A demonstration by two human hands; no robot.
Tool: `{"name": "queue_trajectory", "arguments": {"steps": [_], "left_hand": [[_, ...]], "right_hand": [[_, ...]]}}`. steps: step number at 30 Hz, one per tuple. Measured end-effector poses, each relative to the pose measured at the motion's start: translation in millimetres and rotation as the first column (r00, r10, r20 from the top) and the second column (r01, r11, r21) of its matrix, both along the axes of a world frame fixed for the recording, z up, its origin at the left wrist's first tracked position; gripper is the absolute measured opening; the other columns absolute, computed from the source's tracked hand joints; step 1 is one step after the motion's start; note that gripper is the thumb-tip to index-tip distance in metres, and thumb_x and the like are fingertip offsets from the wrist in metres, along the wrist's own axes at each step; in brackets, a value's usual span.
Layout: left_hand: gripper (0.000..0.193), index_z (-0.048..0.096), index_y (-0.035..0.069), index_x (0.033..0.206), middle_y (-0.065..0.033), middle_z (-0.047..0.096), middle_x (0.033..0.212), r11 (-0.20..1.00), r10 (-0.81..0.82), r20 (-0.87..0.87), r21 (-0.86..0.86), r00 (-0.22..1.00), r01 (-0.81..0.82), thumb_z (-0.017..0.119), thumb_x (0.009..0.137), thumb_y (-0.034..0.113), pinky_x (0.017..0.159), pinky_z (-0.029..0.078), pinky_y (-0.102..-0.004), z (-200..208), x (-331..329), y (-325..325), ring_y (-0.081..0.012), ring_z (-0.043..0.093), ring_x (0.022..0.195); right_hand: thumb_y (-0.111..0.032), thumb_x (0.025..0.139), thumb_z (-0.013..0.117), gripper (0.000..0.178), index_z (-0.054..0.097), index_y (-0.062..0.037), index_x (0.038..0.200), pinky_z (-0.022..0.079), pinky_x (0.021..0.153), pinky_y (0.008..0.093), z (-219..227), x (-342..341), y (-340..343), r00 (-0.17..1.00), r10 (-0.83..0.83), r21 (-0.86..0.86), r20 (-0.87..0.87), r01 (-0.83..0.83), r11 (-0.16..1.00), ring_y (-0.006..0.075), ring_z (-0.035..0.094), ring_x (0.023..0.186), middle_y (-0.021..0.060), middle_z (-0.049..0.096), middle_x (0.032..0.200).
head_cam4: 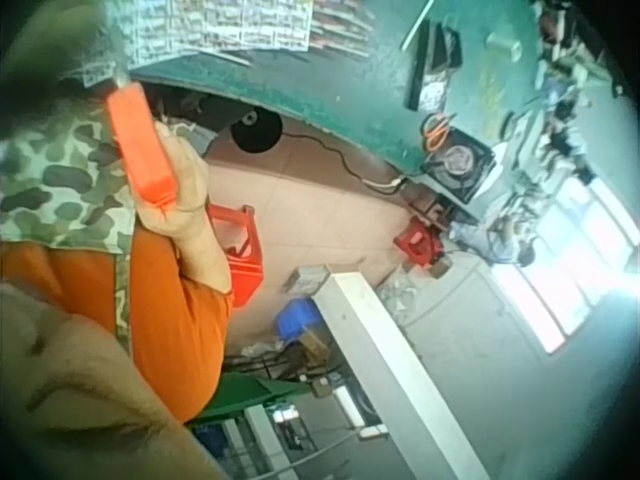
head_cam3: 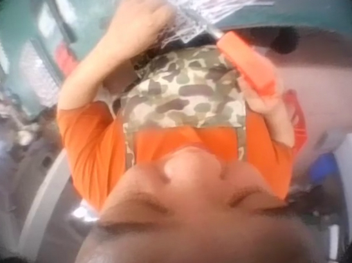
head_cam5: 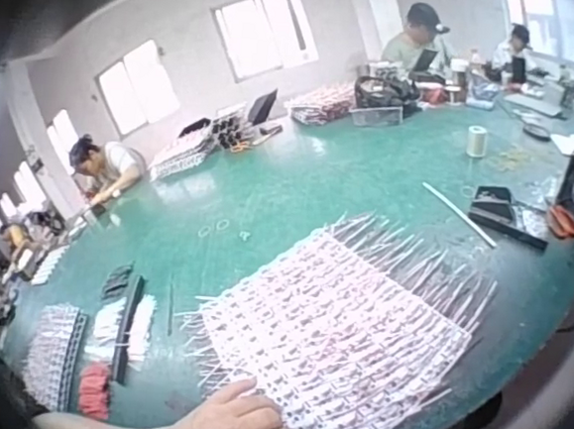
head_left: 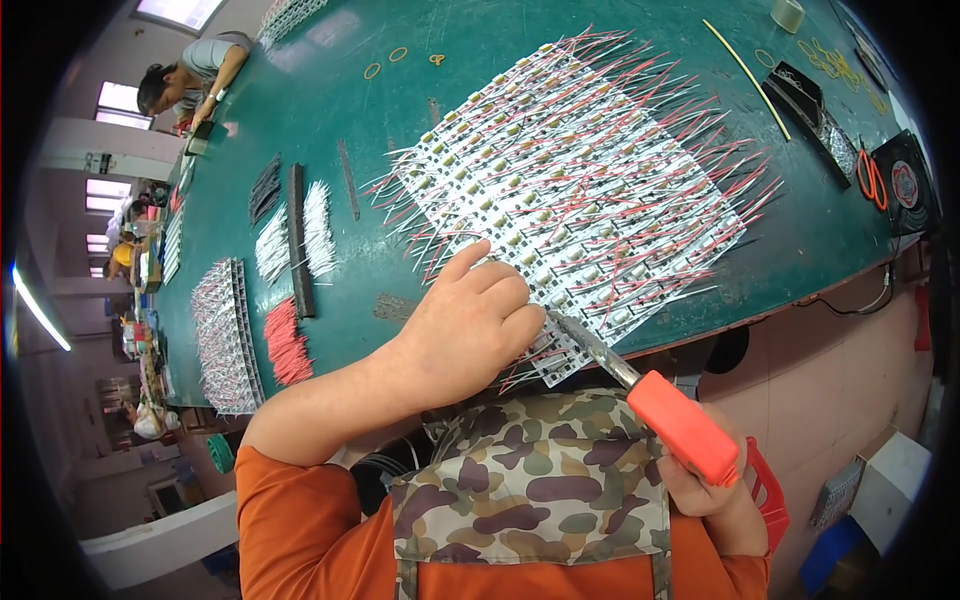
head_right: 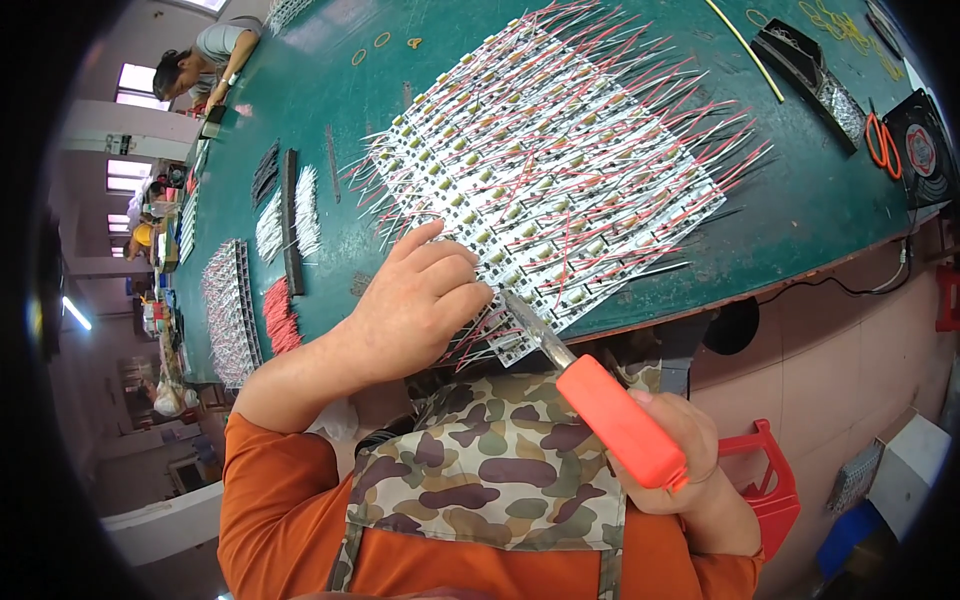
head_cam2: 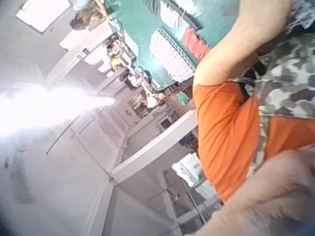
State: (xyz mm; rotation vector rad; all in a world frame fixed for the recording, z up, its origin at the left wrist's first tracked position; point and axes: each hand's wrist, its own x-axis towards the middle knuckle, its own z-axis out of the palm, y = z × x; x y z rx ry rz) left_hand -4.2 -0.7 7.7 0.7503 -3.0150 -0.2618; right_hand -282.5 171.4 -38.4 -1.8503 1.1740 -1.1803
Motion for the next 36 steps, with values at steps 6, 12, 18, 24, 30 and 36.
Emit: {"name": "queue_trajectory", "arguments": {"steps": [6,12,18,24,30,36], "left_hand": [[0.024,0.066,0.01,0.1,-0.0066,0.062,0.098,1.0,-0.001,0.005,0.005,1.0,0.001,0.066,0.076,0.009,0.109,0.041,-0.0542,1.4,0.4,-0.3,-0.0266,0.061,0.107],[0.024,0.066,0.01,0.099,-0.0065,0.061,0.098,1.0,-0.007,0.009,0.002,1.0,0.007,0.066,0.076,0.01,0.109,0.042,-0.0544,2.5,-1.0,-1.0,-0.0266,0.061,0.107],[0.022,0.066,0.009,0.099,-0.0063,0.061,0.098,1.0,-0.008,0.012,-0.006,1.0,0.008,0.066,0.077,0.011,0.109,0.042,-0.0544,2.0,-1.0,-0.6,-0.0261,0.061,0.107],[0.022,0.066,0.01,0.099,-0.0065,0.061,0.098,1.0,-0.001,0.022,-0.009,1.0,0.001,0.066,0.078,0.01,0.109,0.041,-0.0544,2.5,-1.7,1.1,-0.0262,0.061,0.107],[0.021,0.065,0.01,0.099,-0.0063,0.06,0.099,1.0,0.029,-0.023,-0.011,0.999,-0.029,0.066,0.078,0.008,0.11,0.04,-0.0538,-0.4,-0.3,3.8,-0.0267,0.061,0.106],[0.018,0.067,0.011,0.096,-0.005,0.059,0.095,0.998,0.001,-0.103,-0.061,0.995,-0.007,0.066,0.078,0.009,0.109,0.042,-0.0534,-0.6,-1.8,7.6,-0.0245,0.064,0.101]], "right_hand": [[0.001,0.074,0.066,0.049,0.057,0.0054,0.122,0.059,0.067,0.04,-7.1,-10.1,16.2,0.998,0.002,-0.005,-0.07,-0.002,1.0,0.0332,0.07,0.075,0.0175,0.072,0.094],[-0.005,0.071,0.071,0.05,0.062,-0.0008,0.12,0.06,0.074,0.043,-20.7,-16.7,31.8,0.987,-0.045,-0.053,-0.153,0.038,0.998,0.0349,0.07,0.087,0.0185,0.066,0.114],[-0.008,0.069,0.076,0.056,0.061,-0.0025,0.123,0.06,0.077,0.0436,-23.3,-20.0,32.0,0.991,-0.043,-0.021,-0.129,0.041,0.999,0.0341,0.07,0.091,0.019,0.06,0.125],[-0.009,0.069,0.076,0.058,0.06,-0.0018,0.124,0.06,0.077,0.0433,-21.4,-18.1,31.9,0.989,-0.049,-0.022,-0.141,0.047,0.999,0.0331,0.07,0.091,0.0187,0.06,0.125],[-0.009,0.068,0.077,0.058,0.061,-0.0015,0.123,0.06,0.075,0.0426,-23.7,-19.7,36.3,0.992,-0.055,-0.01,-0.113,0.055,0.998,0.0329,0.07,0.091,0.0188,0.06,0.126],[-0.009,0.066,0.077,0.059,0.061,-0.0016,0.123,0.059,0.075,0.0428,-34.3,-25.2,57.6,0.997,-0.052,0.113,-0.054,0.058,0.992,0.0331,0.069,0.088,0.019,0.06,0.125]]}}
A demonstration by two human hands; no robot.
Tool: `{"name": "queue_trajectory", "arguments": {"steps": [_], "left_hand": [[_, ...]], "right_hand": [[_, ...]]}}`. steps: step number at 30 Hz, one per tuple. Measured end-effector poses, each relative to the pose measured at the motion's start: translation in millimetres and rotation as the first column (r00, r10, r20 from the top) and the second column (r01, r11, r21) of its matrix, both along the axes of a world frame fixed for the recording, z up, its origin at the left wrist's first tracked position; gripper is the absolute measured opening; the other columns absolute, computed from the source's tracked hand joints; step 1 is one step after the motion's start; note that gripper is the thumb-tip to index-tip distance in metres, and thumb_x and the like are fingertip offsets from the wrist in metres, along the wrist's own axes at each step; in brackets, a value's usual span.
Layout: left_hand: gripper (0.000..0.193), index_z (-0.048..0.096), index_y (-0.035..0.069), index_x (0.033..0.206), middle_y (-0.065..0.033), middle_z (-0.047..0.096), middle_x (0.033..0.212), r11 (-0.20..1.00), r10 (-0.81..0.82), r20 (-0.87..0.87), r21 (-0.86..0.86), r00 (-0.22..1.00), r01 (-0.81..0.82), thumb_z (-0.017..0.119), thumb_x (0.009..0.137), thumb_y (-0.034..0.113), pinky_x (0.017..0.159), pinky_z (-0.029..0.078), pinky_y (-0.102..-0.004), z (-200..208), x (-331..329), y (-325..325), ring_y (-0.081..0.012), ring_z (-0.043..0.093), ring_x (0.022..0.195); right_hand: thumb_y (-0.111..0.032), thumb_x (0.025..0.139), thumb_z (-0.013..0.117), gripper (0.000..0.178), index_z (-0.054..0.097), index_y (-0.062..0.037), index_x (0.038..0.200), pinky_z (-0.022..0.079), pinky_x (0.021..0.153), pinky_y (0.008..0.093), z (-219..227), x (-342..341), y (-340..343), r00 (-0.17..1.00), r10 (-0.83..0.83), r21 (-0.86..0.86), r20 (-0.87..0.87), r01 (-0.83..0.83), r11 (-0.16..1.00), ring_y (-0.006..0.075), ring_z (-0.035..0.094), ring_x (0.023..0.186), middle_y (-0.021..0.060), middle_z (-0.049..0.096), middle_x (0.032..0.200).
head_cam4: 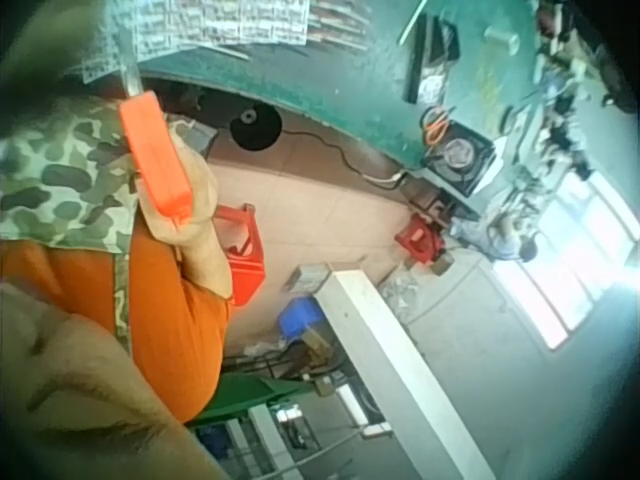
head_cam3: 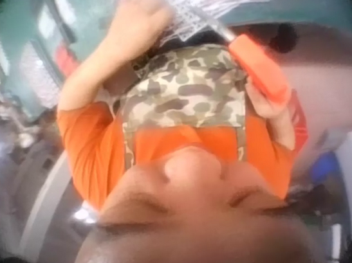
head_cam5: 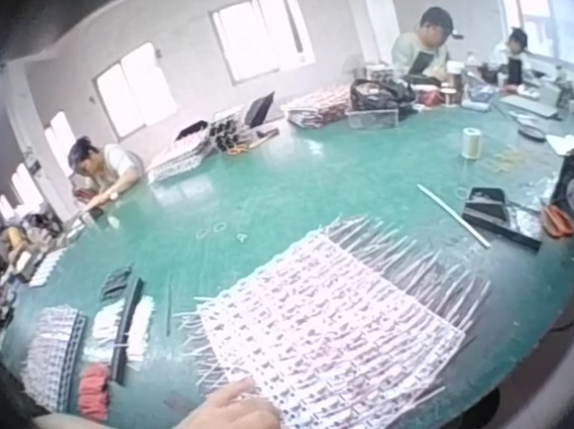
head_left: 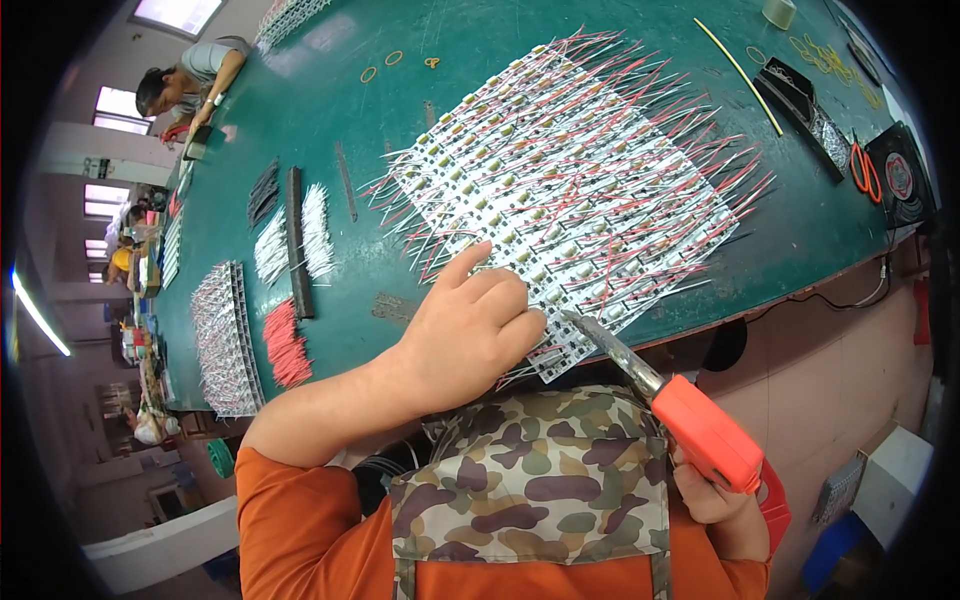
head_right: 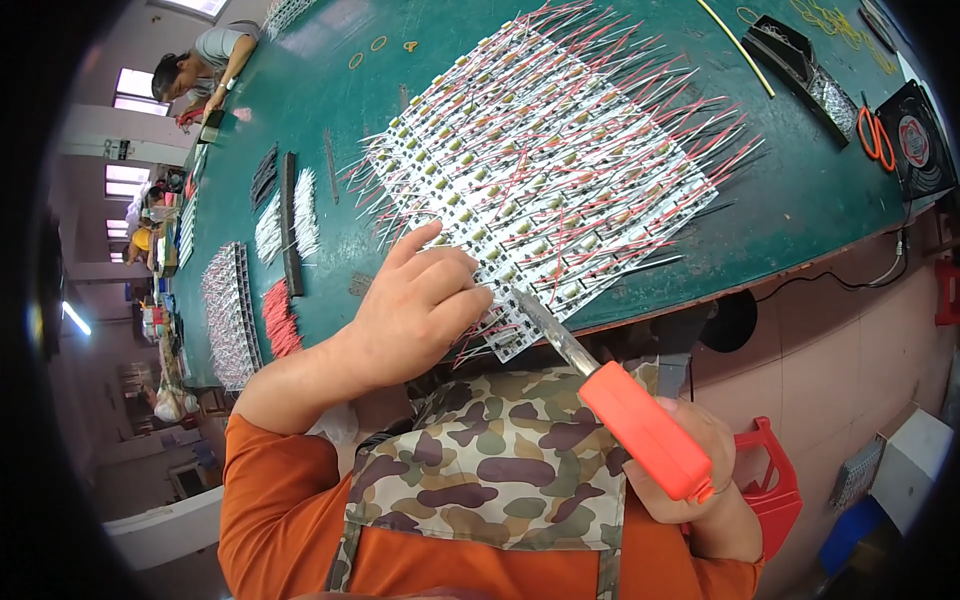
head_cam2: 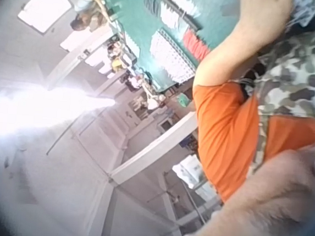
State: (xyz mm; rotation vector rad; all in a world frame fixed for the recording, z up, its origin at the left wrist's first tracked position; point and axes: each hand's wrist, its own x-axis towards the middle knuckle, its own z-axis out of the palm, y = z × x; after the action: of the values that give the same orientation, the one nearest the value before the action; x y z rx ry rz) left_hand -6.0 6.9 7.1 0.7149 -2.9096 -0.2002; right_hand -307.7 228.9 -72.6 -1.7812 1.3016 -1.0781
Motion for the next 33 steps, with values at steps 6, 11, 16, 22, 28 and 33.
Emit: {"name": "queue_trajectory", "arguments": {"steps": [6,11,16,22,28,33], "left_hand": [[0.01,0.063,0.011,0.089,-0.0033,0.054,0.083,0.996,-0.054,-0.092,-0.081,0.994,0.046,0.062,0.079,0.013,0.104,0.043,-0.0541,-11.0,-3.4,-0.4,-0.0223,0.061,0.089],[0.017,0.067,0.012,0.095,-0.0034,0.058,0.089,0.998,-0.043,0.011,-0.04,0.999,0.044,0.067,0.078,0.011,0.108,0.042,-0.0546,-4.2,-3.5,0.8,-0.0221,0.064,0.098],[0.015,0.065,0.012,0.093,-0.0033,0.057,0.089,0.997,-0.051,0.035,-0.054,0.998,0.052,0.066,0.078,0.012,0.108,0.041,-0.0543,-3.3,-4.6,1.4,-0.0219,0.063,0.099],[0.016,0.064,0.011,0.094,-0.0039,0.058,0.092,0.996,-0.023,-0.012,-0.083,1.0,0.022,0.066,0.079,0.012,0.108,0.041,-0.0538,-6.8,-4.1,3.7,-0.0225,0.063,0.1],[0.016,0.064,0.011,0.095,-0.0037,0.059,0.093,0.997,-0.017,-0.02,-0.077,1.0,0.016,0.065,0.079,0.012,0.107,0.041,-0.0532,-7.9,-2.6,4.5,-0.0223,0.063,0.101],[0.016,0.065,0.012,0.095,-0.0024,0.058,0.091,0.995,-0.041,-0.033,-0.089,0.999,0.038,0.065,0.078,0.012,0.108,0.04,-0.053,-7.8,-2.3,5.0,-0.0208,0.063,0.1]], "right_hand": [[-0.008,0.069,0.076,0.059,0.059,0.0003,0.125,0.058,0.071,0.0419,9.5,3.0,-12.5,0.999,0.032,-0.087,-0.018,-0.033,0.996,0.0333,0.069,0.081,0.0197,0.061,0.122],[-0.005,0.072,0.076,0.06,0.055,0.0038,0.127,0.057,0.067,0.0403,21.4,7.8,-26.7,0.995,0.079,-0.047,0.068,-0.076,0.996,0.0334,0.069,0.075,0.0202,0.062,0.121],[-0.005,0.071,0.075,0.061,0.054,0.0058,0.127,0.056,0.064,0.0396,15.2,10.7,-25.1,0.998,0.04,-0.127,0.045,-0.034,0.991,0.0335,0.069,0.074,0.0196,0.063,0.121],[-0.006,0.071,0.076,0.062,0.055,0.0049,0.128,0.057,0.066,0.0399,16.6,10.6,-24.3,0.999,0.03,-0.121,0.02,-0.027,0.992,0.0329,0.07,0.077,0.0188,0.063,0.121],[-0.008,0.07,0.077,0.057,0.06,-0.0004,0.125,0.058,0.069,0.04,15.3,7.4,-20.3,0.998,0.035,-0.141,-0.044,-0.04,0.989,0.0314,0.07,0.084,0.018,0.061,0.124],[-0.009,0.069,0.077,0.057,0.061,-0.002,0.123,0.058,0.068,0.0402,13.2,8.3,-17.8,1.0,0.017,-0.113,-0.021,-0.019,0.993,0.0316,0.07,0.084,0.0182,0.061,0.125]]}}
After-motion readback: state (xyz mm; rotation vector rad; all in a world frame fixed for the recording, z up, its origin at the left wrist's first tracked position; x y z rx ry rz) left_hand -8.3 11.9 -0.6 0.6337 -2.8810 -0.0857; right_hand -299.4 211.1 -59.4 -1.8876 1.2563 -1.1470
